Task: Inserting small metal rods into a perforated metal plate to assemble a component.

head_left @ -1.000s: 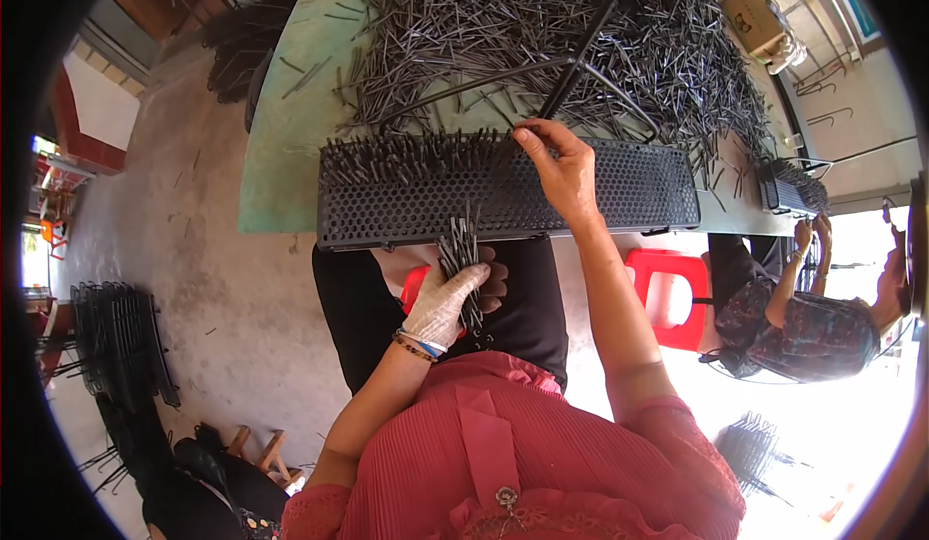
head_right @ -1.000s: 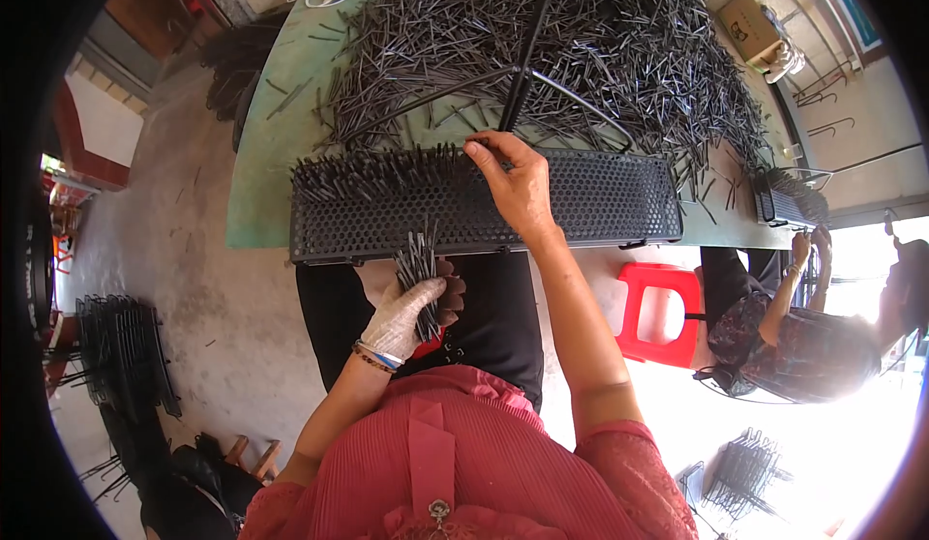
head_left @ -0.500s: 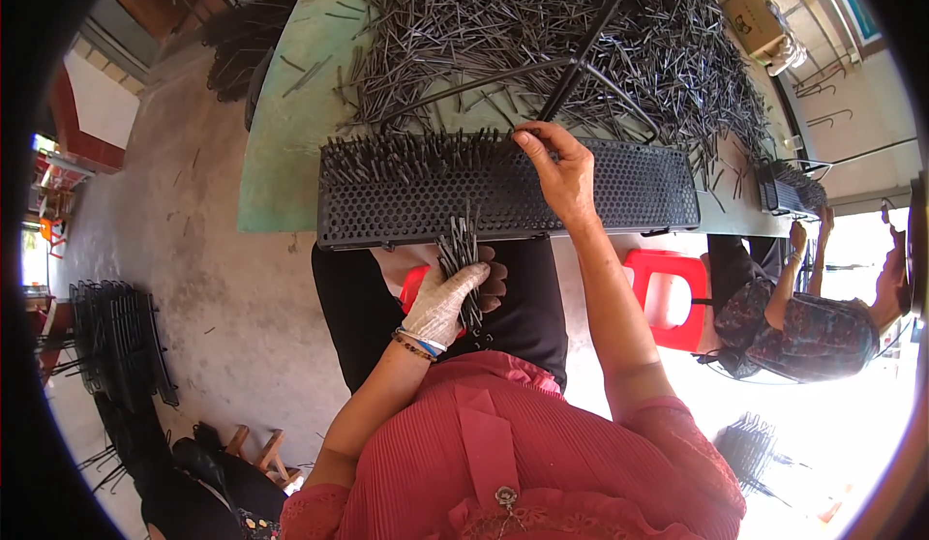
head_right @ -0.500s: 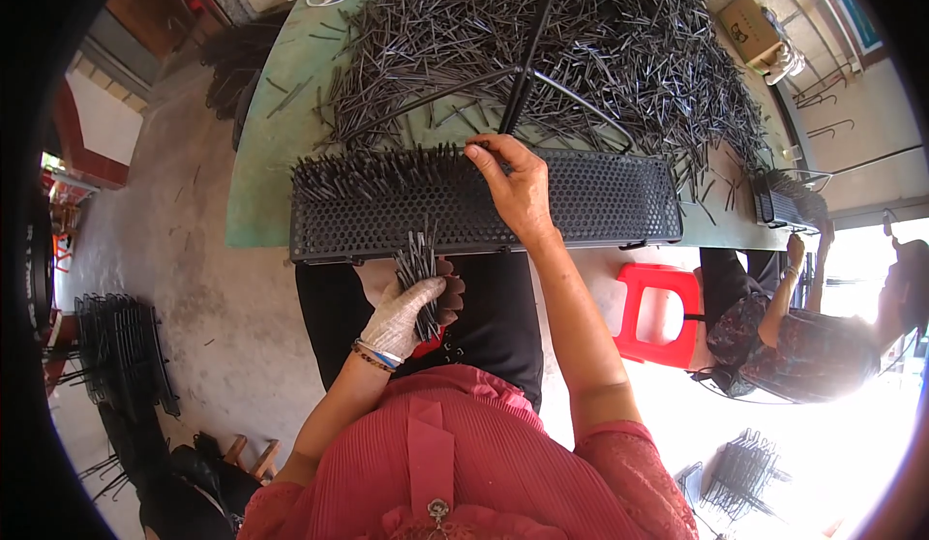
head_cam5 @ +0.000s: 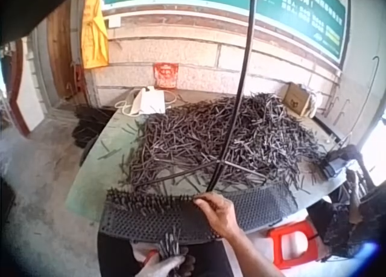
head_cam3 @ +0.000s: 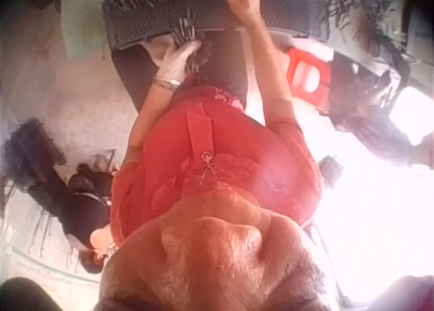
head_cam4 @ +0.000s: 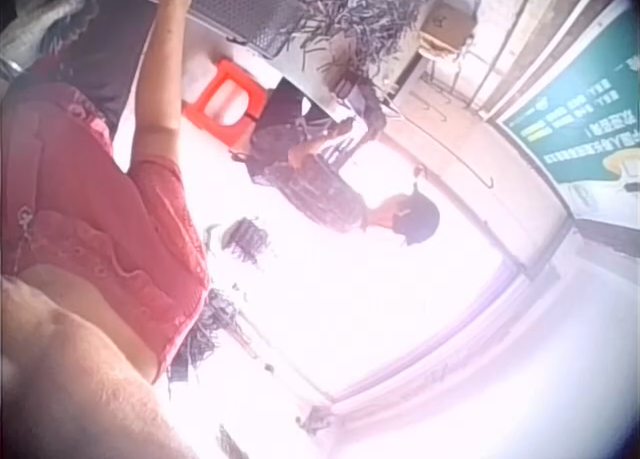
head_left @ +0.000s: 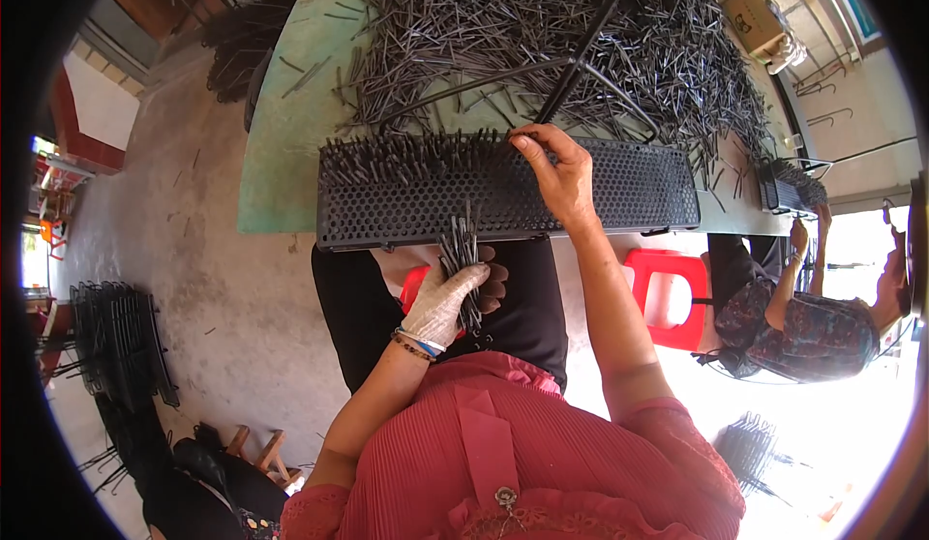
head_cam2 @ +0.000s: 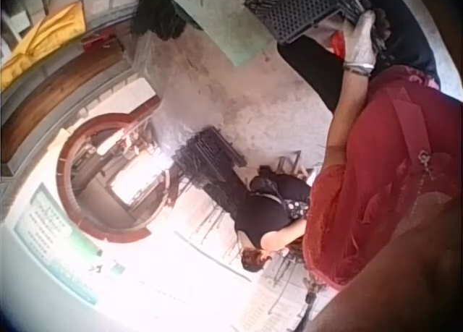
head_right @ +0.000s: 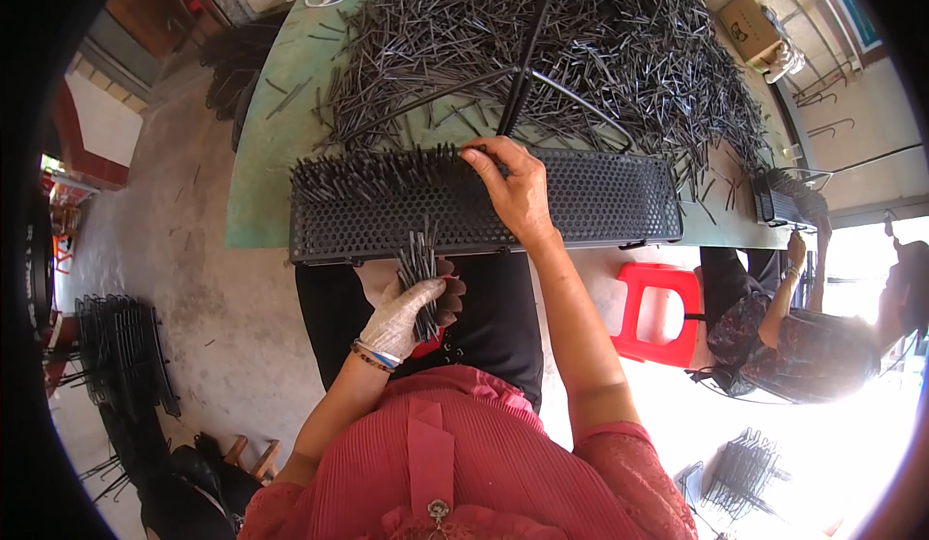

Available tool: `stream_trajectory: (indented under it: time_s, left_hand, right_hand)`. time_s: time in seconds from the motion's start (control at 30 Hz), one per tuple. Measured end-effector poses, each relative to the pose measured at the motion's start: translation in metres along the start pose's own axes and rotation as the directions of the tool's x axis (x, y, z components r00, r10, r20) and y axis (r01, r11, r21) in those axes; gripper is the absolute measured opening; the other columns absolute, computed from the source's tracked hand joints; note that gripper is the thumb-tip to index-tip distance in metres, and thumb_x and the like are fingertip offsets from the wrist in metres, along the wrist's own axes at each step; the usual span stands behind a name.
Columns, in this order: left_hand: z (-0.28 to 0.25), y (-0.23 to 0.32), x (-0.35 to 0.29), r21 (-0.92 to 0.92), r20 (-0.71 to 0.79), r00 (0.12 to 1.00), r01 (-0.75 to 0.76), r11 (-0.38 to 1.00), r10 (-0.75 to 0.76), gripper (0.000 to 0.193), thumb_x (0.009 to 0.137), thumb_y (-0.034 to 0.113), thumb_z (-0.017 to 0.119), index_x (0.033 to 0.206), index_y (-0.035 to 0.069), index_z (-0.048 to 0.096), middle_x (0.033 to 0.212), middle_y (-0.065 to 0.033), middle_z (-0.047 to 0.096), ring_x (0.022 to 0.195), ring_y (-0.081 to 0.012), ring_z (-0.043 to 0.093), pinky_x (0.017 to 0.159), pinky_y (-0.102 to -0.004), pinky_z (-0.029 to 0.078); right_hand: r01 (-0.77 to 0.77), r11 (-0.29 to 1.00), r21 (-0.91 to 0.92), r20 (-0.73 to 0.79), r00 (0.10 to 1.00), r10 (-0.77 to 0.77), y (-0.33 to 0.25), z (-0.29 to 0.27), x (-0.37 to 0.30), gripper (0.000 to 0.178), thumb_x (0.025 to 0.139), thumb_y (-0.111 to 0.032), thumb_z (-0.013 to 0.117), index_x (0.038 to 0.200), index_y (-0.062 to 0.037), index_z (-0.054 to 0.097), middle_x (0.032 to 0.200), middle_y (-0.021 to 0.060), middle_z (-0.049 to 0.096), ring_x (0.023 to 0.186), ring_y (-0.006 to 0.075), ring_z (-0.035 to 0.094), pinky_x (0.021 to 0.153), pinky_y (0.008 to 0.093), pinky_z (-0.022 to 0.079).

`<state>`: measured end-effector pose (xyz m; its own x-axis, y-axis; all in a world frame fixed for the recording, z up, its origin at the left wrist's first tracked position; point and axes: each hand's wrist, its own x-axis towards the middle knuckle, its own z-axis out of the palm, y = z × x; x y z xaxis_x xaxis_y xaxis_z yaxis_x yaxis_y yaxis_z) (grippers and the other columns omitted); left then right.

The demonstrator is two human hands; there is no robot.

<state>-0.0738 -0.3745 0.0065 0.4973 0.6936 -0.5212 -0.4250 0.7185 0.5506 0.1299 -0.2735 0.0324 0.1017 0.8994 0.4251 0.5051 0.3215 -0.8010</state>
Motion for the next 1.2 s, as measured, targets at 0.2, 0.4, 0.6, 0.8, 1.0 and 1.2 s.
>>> stream_trajectory:
  time_s: [0.2,0.4,0.6,0.8,1.0,1.2]
  left_hand:
    - [0.001,0.000,0.000,-0.001,-0.003,1.000,0.004,1.000,-0.004,0.030,0.094,0.012,0.060,0.122,0.003,0.054,0.099,-0.0107,0.068,0.078,-0.0170,0.068,0.065,-0.0285,0.056]
    - [-0.001,0.000,0.000,-0.010,0.012,1.000,-0.005,1.000,0.005,0.032,0.094,0.012,0.060,0.123,0.003,0.053,0.099,-0.0115,0.068,0.076,-0.0176,0.068,0.064,-0.0284,0.056]
    - [0.001,0.000,0.000,0.007,0.004,1.000,-0.009,1.000,0.009,0.034,0.094,0.012,0.060,0.125,0.003,0.051,0.099,-0.0123,0.068,0.075,-0.0183,0.068,0.063,-0.0279,0.056]
    - [0.001,0.001,0.001,0.037,0.049,0.999,-0.009,0.999,0.007,0.035,0.094,0.013,0.060,0.125,0.001,0.050,0.099,-0.0125,0.067,0.075,-0.0182,0.067,0.061,-0.0277,0.055]
    - [0.005,0.002,-0.001,0.050,0.028,1.000,-0.006,0.999,0.004,0.035,0.094,0.012,0.059,0.125,0.001,0.050,0.098,-0.0128,0.067,0.075,-0.0184,0.067,0.062,-0.0278,0.055]
    - [0.011,0.001,-0.002,0.079,0.064,0.998,-0.004,0.997,-0.001,0.033,0.094,0.013,0.058,0.125,0.002,0.052,0.099,-0.0126,0.068,0.076,-0.0178,0.067,0.064,-0.0278,0.055]
  right_hand:
    - [-0.100,0.983,0.155,-0.022,0.994,0.104,0.001,0.004,-0.002,0.014,0.089,-0.013,0.069,0.097,-0.0021,0.069,0.088,0.0071,0.069,0.080,0.0143,0.065,0.073,0.0266,0.050]
    - [-0.072,0.992,0.101,-0.020,0.997,0.075,0.003,0.004,-0.004,0.015,0.089,-0.013,0.070,0.098,-0.0019,0.069,0.088,0.0073,0.069,0.078,0.0144,0.064,0.073,0.0263,0.050]
    - [-0.008,0.999,0.048,-0.024,1.000,0.010,0.002,0.007,-0.006,0.014,0.089,-0.011,0.069,0.099,-0.0022,0.069,0.090,0.0058,0.070,0.083,0.0129,0.064,0.076,0.0262,0.050]
    - [0.164,0.974,-0.157,0.053,0.986,-0.158,-0.003,0.010,-0.007,0.015,0.084,-0.010,0.073,0.097,-0.0039,0.070,0.092,0.0100,0.070,0.085,0.0228,0.065,0.079,0.0312,0.049]
    - [0.167,0.982,-0.085,0.016,0.986,-0.166,0.000,0.012,-0.009,0.012,0.084,-0.005,0.070,0.095,-0.0004,0.070,0.094,0.0118,0.069,0.088,0.0249,0.066,0.080,0.0321,0.050]
    - [0.157,0.983,-0.100,-0.044,0.986,-0.162,0.001,0.006,-0.011,0.012,0.085,-0.003,0.069,0.095,0.0020,0.070,0.095,0.0129,0.068,0.087,0.0254,0.067,0.078,0.0307,0.051]
